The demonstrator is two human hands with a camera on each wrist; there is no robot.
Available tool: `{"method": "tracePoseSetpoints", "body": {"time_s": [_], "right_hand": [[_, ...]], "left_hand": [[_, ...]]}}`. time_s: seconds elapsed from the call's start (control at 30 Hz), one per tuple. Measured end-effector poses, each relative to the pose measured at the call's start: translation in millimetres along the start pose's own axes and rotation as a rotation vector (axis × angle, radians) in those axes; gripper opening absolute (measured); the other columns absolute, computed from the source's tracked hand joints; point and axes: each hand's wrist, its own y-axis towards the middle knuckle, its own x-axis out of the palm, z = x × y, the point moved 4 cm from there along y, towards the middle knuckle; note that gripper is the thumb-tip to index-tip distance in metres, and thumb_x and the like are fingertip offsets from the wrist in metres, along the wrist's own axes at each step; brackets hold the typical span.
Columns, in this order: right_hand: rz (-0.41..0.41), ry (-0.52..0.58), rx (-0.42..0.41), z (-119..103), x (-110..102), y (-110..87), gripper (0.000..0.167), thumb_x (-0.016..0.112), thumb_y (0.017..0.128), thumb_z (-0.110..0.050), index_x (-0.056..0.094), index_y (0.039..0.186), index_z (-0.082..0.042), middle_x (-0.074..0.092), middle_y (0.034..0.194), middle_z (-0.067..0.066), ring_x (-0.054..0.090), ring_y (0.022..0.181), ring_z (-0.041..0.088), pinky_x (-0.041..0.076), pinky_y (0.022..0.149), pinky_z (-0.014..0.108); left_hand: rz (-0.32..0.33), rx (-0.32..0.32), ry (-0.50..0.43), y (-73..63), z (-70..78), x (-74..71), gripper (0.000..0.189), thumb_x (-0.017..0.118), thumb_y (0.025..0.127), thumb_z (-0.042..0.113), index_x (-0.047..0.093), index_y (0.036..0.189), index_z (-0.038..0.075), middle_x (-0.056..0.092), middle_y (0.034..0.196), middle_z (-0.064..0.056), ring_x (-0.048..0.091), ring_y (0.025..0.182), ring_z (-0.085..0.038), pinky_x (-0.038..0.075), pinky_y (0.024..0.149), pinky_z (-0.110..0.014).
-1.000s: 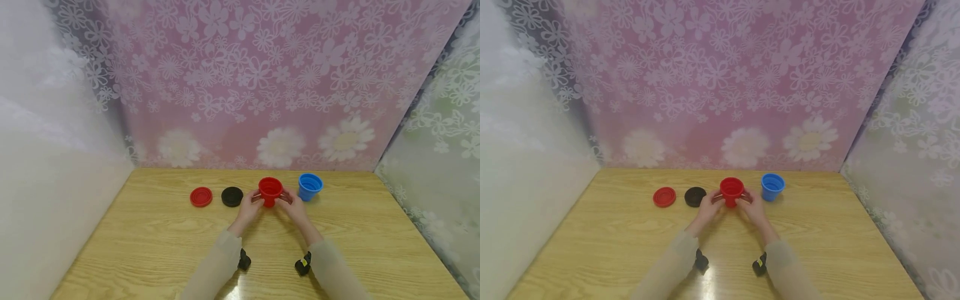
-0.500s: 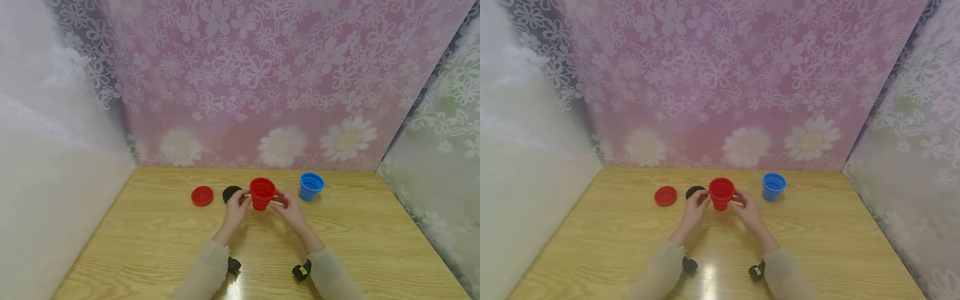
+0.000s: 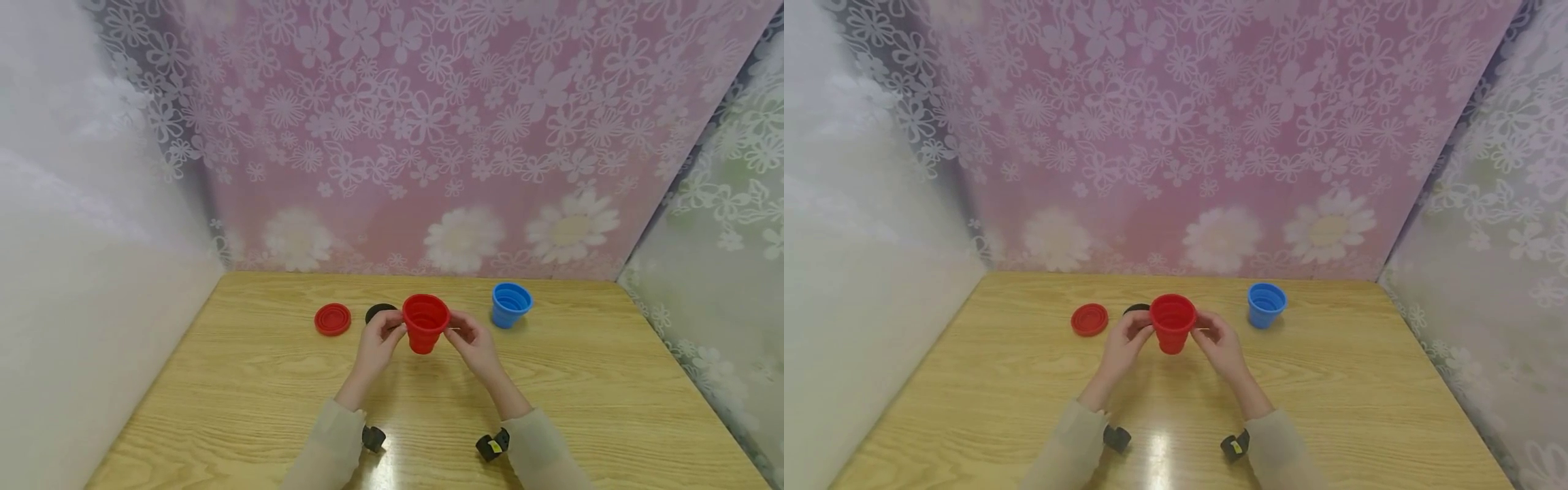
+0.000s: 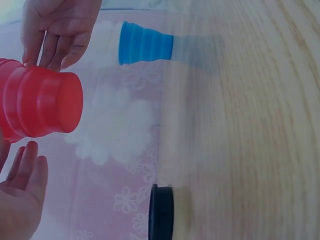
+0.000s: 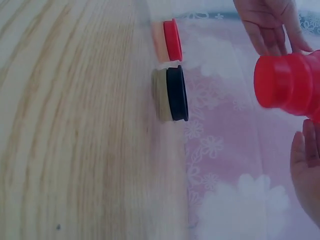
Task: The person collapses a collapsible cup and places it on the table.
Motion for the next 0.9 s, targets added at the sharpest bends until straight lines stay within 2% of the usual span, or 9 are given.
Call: {"method": "tracePoseSetpoints", "body": {"time_s": [0.07, 0.13, 0.3, 0.4, 0.53, 0.73, 0.9], "right_hand": [[-0.001, 0.018, -0.015, -1.7, 0.9, 0.1, 0.033, 0.056, 0.083, 0.004, 0.049, 0.114, 0.01, 0.056, 0.105, 0.016, 0.055, 0.093, 0.008, 0.046, 0.079, 0.021], [-0.008, 0.058, -0.03, -3.5, 1.8, 0.5, 0.036, 0.056, 0.083, 0.006, 0.045, 0.116, 0.011, 0.055, 0.108, 0.008, 0.054, 0.095, 0.009, 0.046, 0.08, 0.022], [-0.048, 0.162, -0.064, -7.8, 3.6, 1.9, 0.048, 0.053, 0.084, 0.008, 0.033, 0.127, 0.009, 0.046, 0.122, 0.004, 0.053, 0.098, 0.013, 0.047, 0.08, 0.024], [-0.082, 0.129, -0.084, -9.3, 4.2, 2.5, 0.049, 0.052, 0.084, 0.007, 0.034, 0.129, 0.007, 0.045, 0.125, 0.002, 0.053, 0.096, 0.014, 0.048, 0.077, 0.025], [-0.114, 0.103, -0.095, -10.1, 5.1, 2.1, 0.044, 0.051, 0.085, 0.007, 0.037, 0.127, 0.009, 0.048, 0.121, -0.003, 0.054, 0.093, 0.014, 0.05, 0.073, 0.026], [-0.093, 0.107, -0.036, -8.4, 5.3, 1.2, 0.041, 0.052, 0.086, 0.003, 0.039, 0.124, 0.01, 0.05, 0.117, -0.006, 0.055, 0.09, 0.012, 0.051, 0.07, 0.027], [-0.045, 0.072, 0.044, -7.3, 6.2, -0.2, 0.037, 0.053, 0.087, -0.001, 0.043, 0.121, 0.01, 0.052, 0.111, 0.006, 0.058, 0.081, 0.011, 0.052, 0.066, 0.028]], "left_hand": [[-0.008, 0.01, -0.051, -0.6, 2.3, -0.7, 0.02, 0.055, 0.083, -0.006, 0.049, 0.101, -0.012, 0.051, 0.108, -0.024, 0.053, 0.097, -0.035, 0.046, 0.082, -0.033], [-0.01, 0.012, -0.063, -0.8, 4.8, -1.6, 0.026, 0.056, 0.083, -0.006, 0.047, 0.107, -0.013, 0.048, 0.113, -0.025, 0.053, 0.097, -0.036, 0.047, 0.081, -0.032], [-0.026, 0.036, -0.001, -1.4, 10.6, -2.9, 0.041, 0.058, 0.082, -0.003, 0.044, 0.12, -0.01, 0.045, 0.121, -0.025, 0.055, 0.092, -0.034, 0.048, 0.077, -0.032], [-0.038, 0.072, 0.032, -1.9, 12.8, -2.7, 0.038, 0.057, 0.083, -0.003, 0.047, 0.119, -0.009, 0.047, 0.118, -0.024, 0.057, 0.088, -0.033, 0.05, 0.073, -0.03], [-0.04, 0.091, 0.038, -2.5, 14.5, -2.4, 0.034, 0.055, 0.084, -0.004, 0.05, 0.116, -0.008, 0.05, 0.114, -0.023, 0.058, 0.085, -0.033, 0.05, 0.069, -0.027], [-0.035, 0.043, 0.051, -2.3, 14.0, -1.8, 0.031, 0.055, 0.085, 0.0, 0.051, 0.115, -0.008, 0.053, 0.108, -0.02, 0.059, 0.084, -0.031, 0.05, 0.07, -0.027], [-0.004, 0.033, 0.099, -2.5, 16.5, -1.9, 0.027, 0.056, 0.086, 0.005, 0.054, 0.109, -0.007, 0.057, 0.094, -0.017, 0.057, 0.078, -0.027, 0.049, 0.066, -0.025]]}}
